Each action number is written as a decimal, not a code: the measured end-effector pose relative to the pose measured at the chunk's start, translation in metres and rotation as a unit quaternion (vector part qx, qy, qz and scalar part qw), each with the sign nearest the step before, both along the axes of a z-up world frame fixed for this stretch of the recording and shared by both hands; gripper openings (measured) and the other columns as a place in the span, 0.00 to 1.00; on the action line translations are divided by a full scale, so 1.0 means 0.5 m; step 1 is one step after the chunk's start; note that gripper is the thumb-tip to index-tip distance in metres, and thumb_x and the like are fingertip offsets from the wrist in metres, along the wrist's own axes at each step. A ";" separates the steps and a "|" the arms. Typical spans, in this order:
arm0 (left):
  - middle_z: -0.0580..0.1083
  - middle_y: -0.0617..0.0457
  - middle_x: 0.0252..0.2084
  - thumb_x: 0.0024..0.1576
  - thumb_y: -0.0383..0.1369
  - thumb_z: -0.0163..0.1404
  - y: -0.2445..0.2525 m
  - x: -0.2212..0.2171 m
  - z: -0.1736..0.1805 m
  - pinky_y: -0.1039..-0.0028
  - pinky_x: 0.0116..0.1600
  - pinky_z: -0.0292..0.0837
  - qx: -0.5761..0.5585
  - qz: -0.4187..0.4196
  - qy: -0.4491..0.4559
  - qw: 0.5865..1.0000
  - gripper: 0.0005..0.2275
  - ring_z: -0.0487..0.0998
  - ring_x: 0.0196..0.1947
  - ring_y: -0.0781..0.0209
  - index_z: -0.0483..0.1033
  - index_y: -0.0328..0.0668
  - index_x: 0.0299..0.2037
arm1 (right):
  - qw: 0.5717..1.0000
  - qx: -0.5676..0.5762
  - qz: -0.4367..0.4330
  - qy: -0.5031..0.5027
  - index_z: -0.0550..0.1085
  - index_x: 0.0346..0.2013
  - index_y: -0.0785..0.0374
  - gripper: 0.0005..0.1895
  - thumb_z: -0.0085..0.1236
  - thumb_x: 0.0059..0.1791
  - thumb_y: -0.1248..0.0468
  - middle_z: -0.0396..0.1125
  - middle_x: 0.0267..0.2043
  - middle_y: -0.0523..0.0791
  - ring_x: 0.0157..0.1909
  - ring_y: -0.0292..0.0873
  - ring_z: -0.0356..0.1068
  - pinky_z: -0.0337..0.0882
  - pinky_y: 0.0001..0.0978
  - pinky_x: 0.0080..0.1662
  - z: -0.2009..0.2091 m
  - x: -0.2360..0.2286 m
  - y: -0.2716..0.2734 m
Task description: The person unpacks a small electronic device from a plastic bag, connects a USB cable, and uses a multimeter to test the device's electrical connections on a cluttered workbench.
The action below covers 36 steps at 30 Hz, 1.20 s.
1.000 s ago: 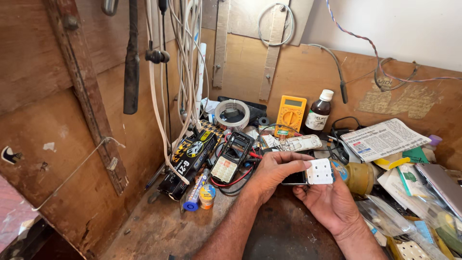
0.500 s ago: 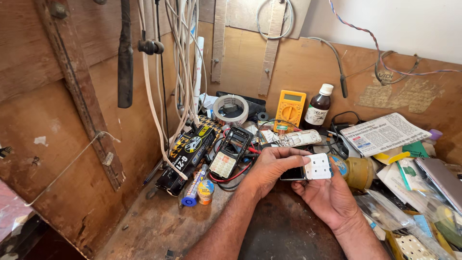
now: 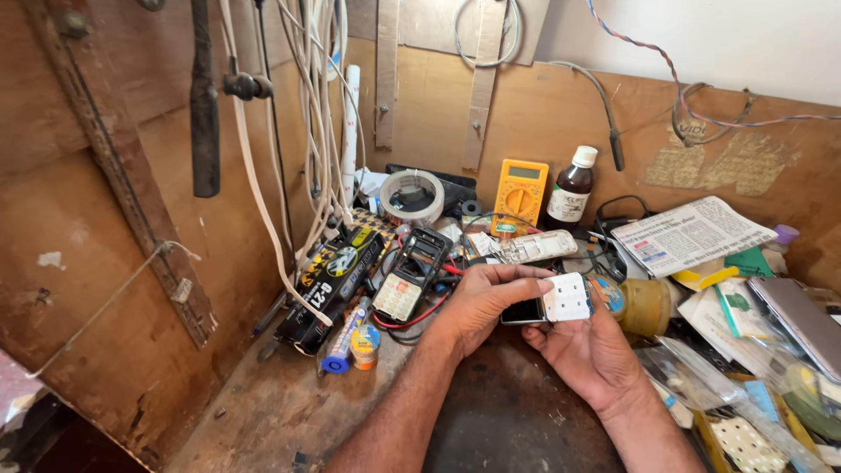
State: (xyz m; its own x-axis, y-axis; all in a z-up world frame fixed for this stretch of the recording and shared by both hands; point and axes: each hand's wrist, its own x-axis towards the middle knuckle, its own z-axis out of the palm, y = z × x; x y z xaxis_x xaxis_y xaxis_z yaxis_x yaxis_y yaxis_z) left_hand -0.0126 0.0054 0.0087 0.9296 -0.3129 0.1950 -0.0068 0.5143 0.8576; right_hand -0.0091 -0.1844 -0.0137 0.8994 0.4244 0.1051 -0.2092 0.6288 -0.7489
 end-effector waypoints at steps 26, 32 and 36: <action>0.80 0.47 0.38 0.56 0.29 0.59 -0.001 0.006 -0.005 0.70 0.40 0.77 -0.017 -0.015 0.015 1.000 0.13 0.80 0.34 0.60 0.81 0.29 0.48 | 1.000 -0.023 0.018 -0.002 0.73 0.53 0.56 0.21 0.53 0.54 0.46 0.73 0.47 0.42 0.47 0.41 0.70 0.72 0.40 0.48 -0.010 0.015 0.000; 0.80 0.46 0.39 0.56 0.29 0.59 -0.001 -0.001 0.006 0.70 0.40 0.79 -0.020 -0.022 0.006 1.000 0.13 0.81 0.36 0.59 0.80 0.28 0.49 | 0.999 0.006 0.035 -0.010 0.73 0.55 0.56 0.22 0.55 0.54 0.46 0.73 0.49 0.42 0.47 0.41 0.69 0.71 0.38 0.49 0.001 -0.003 -0.004; 0.80 0.46 0.39 0.56 0.30 0.59 0.000 -0.002 0.006 0.68 0.40 0.78 -0.014 -0.026 0.010 1.000 0.14 0.81 0.36 0.60 0.80 0.29 0.49 | 1.000 0.003 0.027 0.000 0.73 0.55 0.56 0.20 0.55 0.55 0.48 0.73 0.48 0.41 0.48 0.40 0.69 0.70 0.37 0.48 0.006 -0.009 0.000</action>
State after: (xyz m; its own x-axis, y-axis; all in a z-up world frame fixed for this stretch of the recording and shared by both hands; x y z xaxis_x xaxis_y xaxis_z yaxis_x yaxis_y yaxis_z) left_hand -0.0137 0.0052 0.0118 0.9163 -0.3552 0.1852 0.0382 0.5376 0.8423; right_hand -0.0134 -0.1845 -0.0108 0.8751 0.4718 0.1083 -0.2428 0.6213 -0.7450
